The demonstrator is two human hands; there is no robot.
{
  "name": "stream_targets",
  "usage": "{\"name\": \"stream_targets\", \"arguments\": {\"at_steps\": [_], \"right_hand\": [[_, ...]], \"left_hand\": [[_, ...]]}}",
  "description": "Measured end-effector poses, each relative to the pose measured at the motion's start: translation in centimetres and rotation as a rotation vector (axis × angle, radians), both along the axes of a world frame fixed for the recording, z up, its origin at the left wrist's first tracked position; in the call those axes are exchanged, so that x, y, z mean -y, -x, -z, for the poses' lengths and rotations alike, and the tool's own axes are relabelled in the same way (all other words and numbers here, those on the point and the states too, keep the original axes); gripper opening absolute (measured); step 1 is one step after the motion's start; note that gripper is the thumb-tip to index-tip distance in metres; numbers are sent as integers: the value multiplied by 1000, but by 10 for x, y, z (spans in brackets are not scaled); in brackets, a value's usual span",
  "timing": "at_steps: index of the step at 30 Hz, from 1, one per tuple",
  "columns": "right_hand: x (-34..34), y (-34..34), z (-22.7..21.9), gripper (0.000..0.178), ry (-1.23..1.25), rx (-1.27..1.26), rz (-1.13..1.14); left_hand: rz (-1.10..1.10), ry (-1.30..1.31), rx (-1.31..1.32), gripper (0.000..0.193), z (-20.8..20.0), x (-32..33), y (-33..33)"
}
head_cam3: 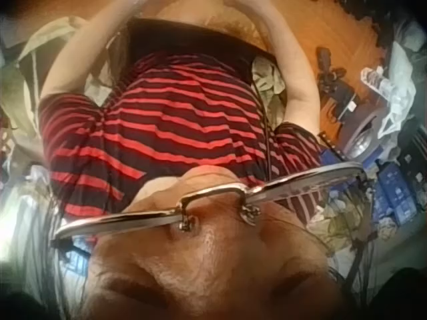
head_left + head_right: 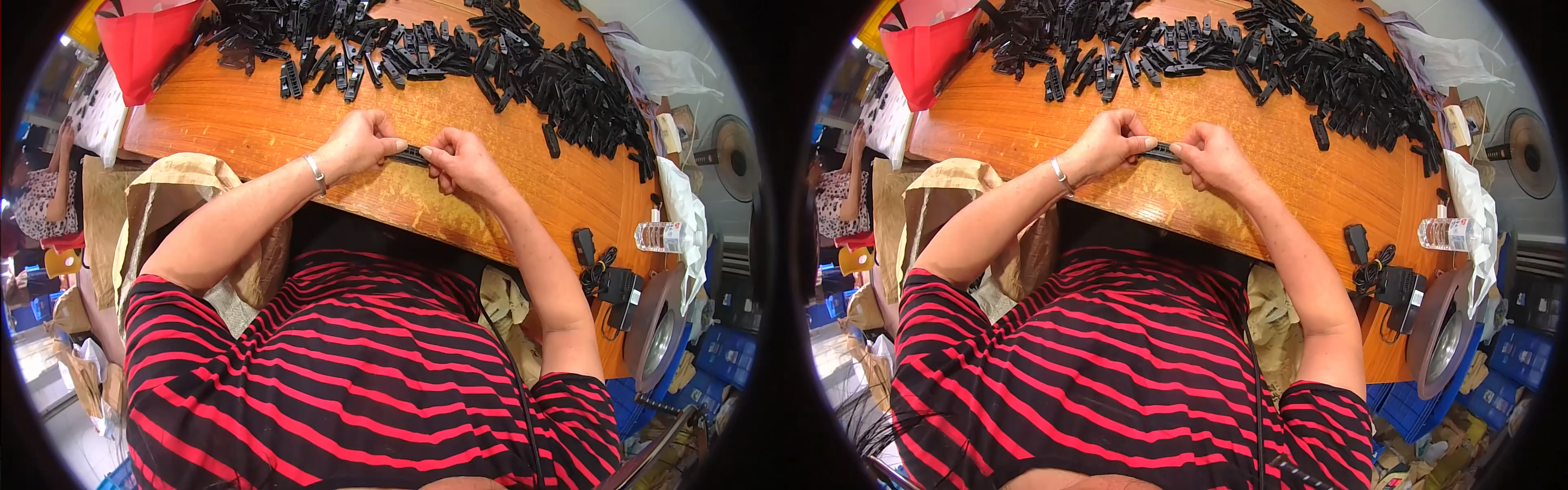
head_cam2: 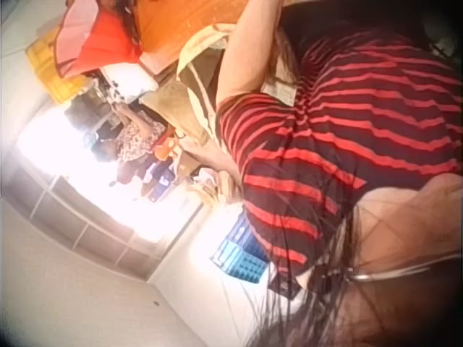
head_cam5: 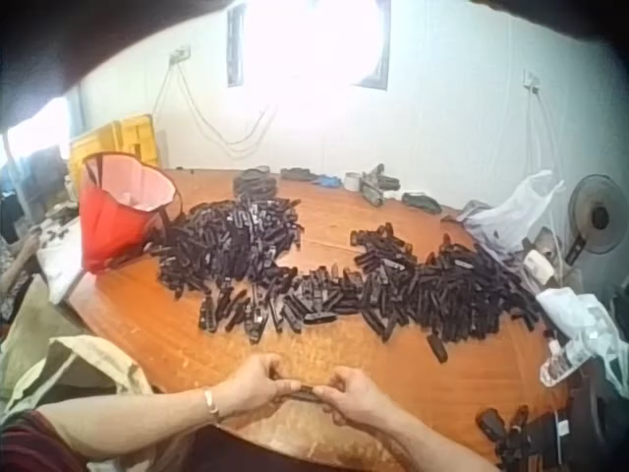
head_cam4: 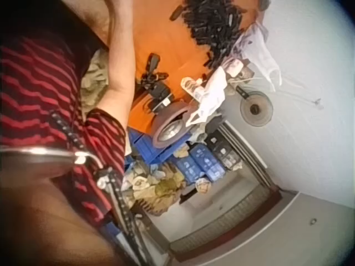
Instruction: The recorder is assembling small black plastic parts by snapping two separate pieces together and placing them into a pile.
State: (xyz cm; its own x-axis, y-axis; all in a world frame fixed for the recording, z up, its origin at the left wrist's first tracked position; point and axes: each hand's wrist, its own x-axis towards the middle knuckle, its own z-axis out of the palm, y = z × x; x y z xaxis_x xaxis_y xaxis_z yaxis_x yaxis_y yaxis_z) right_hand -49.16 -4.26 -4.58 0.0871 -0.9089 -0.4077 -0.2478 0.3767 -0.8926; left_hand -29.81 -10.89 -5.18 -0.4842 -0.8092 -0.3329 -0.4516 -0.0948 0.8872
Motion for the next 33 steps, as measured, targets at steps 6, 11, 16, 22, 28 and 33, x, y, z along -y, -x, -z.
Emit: {"name": "stream_targets", "arguments": {"at_steps": [6, 11, 16, 22, 28, 33], "right_hand": [[8, -1, -15, 21, -77, -88, -72], [11, -2, -16, 21, -31, -251, -128], [10, -1, -12, 20, -56, -283, -147], [19, 0, -24, 25, -111, -303, -200], [25, 4, -16, 24, -139, -375, -227], [24, -2, -35, 25, -158, -391, -198]], "left_hand": [[76, 49, 87, 21, 2, 8, -1], [110, 247, 173, 21, 5, 3, 1], [105, 337, 172, 23, 8, -1, 3], [175, 210, 245, 33, 0, 20, 5], [199, 124, 276, 34, 0, 25, 12], [257, 177, 318, 38, -5, 31, 8]]}}
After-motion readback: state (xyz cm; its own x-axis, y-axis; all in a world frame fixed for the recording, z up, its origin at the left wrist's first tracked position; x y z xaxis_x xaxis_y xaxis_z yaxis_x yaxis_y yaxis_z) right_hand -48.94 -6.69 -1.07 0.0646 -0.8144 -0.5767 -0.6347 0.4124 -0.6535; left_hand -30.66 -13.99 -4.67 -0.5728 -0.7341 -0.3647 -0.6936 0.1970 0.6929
